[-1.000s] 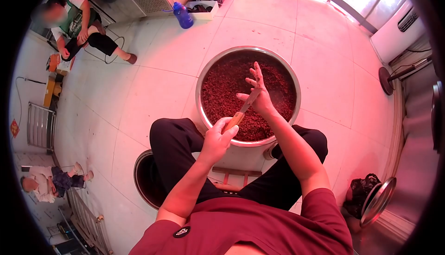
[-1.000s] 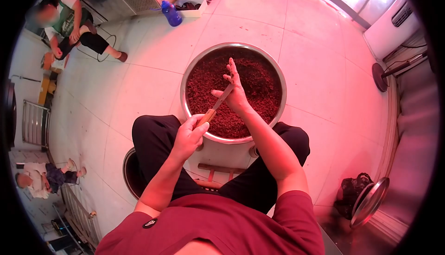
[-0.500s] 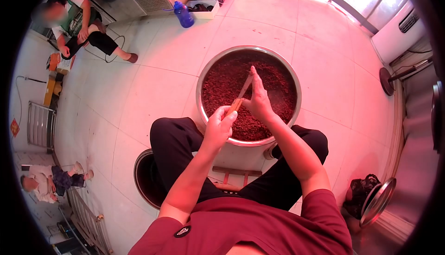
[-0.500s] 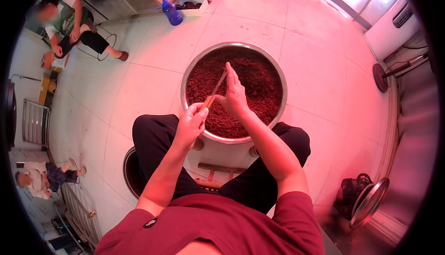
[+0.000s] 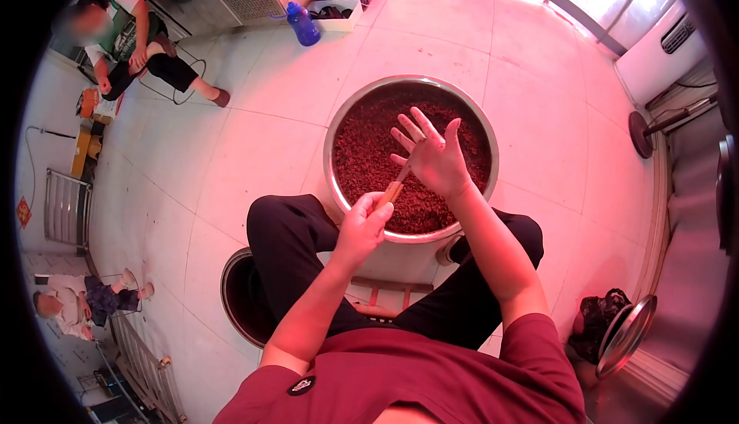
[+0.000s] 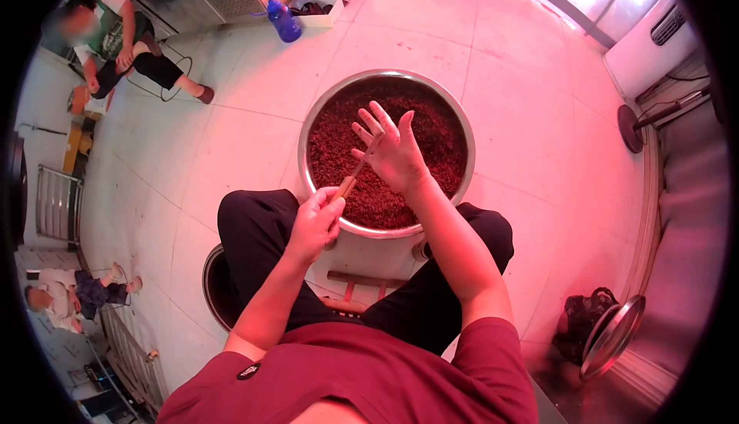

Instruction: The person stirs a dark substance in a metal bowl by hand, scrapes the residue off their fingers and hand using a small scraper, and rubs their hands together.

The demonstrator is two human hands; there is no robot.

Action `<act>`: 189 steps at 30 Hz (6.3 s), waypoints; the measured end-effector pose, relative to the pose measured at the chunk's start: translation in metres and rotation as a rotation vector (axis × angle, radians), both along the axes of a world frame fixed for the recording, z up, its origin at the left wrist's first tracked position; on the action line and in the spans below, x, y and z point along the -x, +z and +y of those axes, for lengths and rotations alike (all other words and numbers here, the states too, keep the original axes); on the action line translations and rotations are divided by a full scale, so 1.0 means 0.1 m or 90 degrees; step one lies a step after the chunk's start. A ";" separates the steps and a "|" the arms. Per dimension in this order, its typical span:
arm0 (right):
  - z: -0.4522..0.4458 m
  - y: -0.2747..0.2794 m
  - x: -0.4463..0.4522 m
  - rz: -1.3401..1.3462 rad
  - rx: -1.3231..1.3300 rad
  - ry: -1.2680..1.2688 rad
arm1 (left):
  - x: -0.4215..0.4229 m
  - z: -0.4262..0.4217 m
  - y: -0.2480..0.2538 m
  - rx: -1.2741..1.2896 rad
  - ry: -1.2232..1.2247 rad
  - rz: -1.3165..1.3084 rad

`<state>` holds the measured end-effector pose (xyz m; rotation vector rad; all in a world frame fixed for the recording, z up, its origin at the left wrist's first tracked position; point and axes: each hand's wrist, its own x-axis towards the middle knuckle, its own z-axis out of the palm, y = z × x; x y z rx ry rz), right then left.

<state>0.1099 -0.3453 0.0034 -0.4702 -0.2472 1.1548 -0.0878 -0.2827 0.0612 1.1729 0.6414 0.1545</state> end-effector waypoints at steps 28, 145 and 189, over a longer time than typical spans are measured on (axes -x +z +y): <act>0.01 -0.24 -0.06 -0.785 0.416 -0.253 | -0.10 0.09 0.11 -0.065 0.004 0.018; -0.22 0.15 -0.37 0.098 -0.054 -0.321 | -0.65 0.05 -0.15 -0.301 0.040 0.063; -0.14 0.15 -0.35 -0.022 -0.002 -0.288 | -0.34 -0.23 -0.15 -0.445 -0.007 0.078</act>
